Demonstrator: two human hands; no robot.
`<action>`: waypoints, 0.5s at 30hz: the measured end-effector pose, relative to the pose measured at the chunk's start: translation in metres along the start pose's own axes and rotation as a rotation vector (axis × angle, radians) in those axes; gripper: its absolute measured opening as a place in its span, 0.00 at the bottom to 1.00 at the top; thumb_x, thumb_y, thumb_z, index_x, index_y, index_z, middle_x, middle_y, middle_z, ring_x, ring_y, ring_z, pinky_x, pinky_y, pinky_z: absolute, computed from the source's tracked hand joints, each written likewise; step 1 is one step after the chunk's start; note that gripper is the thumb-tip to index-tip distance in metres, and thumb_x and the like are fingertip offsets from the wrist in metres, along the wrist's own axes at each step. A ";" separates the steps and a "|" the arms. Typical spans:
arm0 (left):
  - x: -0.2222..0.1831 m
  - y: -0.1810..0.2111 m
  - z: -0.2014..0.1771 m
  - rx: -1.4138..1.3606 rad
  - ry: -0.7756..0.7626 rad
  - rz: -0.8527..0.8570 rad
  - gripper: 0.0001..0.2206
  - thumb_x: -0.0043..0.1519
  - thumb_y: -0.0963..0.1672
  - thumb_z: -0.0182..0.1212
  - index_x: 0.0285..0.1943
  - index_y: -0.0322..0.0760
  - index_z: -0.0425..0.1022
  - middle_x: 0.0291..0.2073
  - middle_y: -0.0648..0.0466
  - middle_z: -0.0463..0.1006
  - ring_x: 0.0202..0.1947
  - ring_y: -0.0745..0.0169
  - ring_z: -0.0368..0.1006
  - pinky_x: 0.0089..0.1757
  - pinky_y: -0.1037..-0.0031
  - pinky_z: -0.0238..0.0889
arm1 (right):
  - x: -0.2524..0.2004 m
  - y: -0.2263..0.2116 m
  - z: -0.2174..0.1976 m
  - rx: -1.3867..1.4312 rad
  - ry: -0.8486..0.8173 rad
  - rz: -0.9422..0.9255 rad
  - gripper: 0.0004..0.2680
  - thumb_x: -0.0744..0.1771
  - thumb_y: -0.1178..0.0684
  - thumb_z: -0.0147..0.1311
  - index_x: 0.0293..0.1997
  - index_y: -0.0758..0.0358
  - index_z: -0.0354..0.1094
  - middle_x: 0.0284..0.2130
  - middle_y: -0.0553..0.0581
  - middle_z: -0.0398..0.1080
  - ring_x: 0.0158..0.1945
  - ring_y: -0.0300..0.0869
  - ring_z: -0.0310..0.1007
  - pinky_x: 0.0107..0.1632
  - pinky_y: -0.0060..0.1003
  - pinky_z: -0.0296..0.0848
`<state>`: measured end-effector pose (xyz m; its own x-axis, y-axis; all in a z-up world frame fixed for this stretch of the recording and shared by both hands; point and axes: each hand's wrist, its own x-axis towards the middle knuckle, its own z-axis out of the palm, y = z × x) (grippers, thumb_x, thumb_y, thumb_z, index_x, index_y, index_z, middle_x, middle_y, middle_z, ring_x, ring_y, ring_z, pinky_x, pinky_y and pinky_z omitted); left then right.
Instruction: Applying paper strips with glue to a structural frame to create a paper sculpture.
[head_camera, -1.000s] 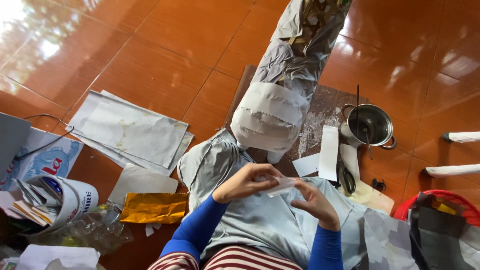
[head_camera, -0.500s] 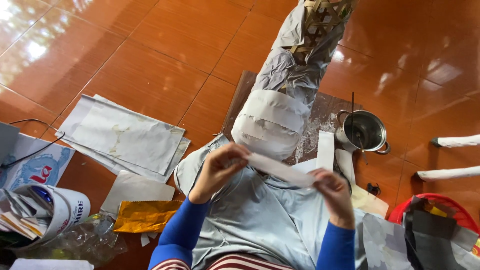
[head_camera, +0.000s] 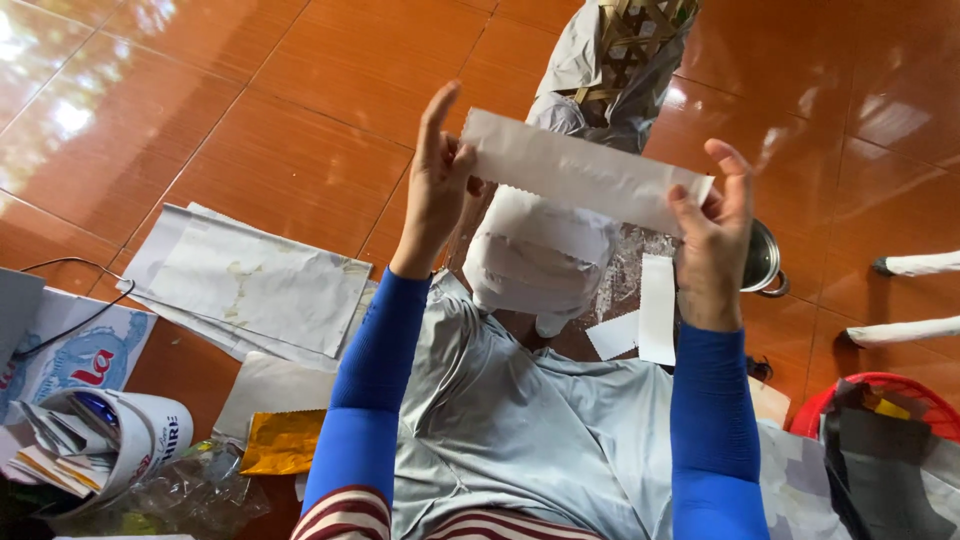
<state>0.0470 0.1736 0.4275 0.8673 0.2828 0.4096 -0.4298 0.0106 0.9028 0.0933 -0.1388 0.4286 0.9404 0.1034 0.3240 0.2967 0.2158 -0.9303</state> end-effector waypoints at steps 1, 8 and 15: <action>0.000 -0.009 -0.002 0.003 0.002 0.004 0.25 0.71 0.37 0.53 0.77 0.45 0.55 0.33 0.56 0.72 0.29 0.76 0.70 0.31 0.80 0.71 | -0.002 0.002 0.001 0.004 -0.003 -0.003 0.22 0.70 0.56 0.64 0.71 0.61 0.57 0.38 0.51 0.71 0.40 0.35 0.71 0.42 0.27 0.73; -0.012 -0.053 -0.012 0.225 -0.072 -0.250 0.22 0.69 0.37 0.45 0.72 0.44 0.69 0.31 0.58 0.78 0.22 0.77 0.69 0.27 0.79 0.69 | -0.015 0.029 0.001 -0.130 -0.047 0.127 0.23 0.70 0.57 0.57 0.74 0.63 0.51 0.47 0.59 0.75 0.49 0.37 0.76 0.53 0.28 0.76; -0.019 -0.083 -0.012 0.367 -0.185 -0.122 0.22 0.69 0.36 0.47 0.73 0.39 0.69 0.47 0.45 0.76 0.44 0.57 0.70 0.45 0.67 0.67 | -0.025 0.048 0.010 -0.186 -0.015 0.130 0.23 0.71 0.54 0.56 0.74 0.61 0.49 0.44 0.54 0.75 0.45 0.34 0.75 0.48 0.27 0.76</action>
<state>0.0627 0.1792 0.3436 0.9512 0.1231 0.2830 -0.2323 -0.3180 0.9192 0.0823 -0.1213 0.3778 0.9706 0.1332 0.2005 0.2001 0.0167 -0.9796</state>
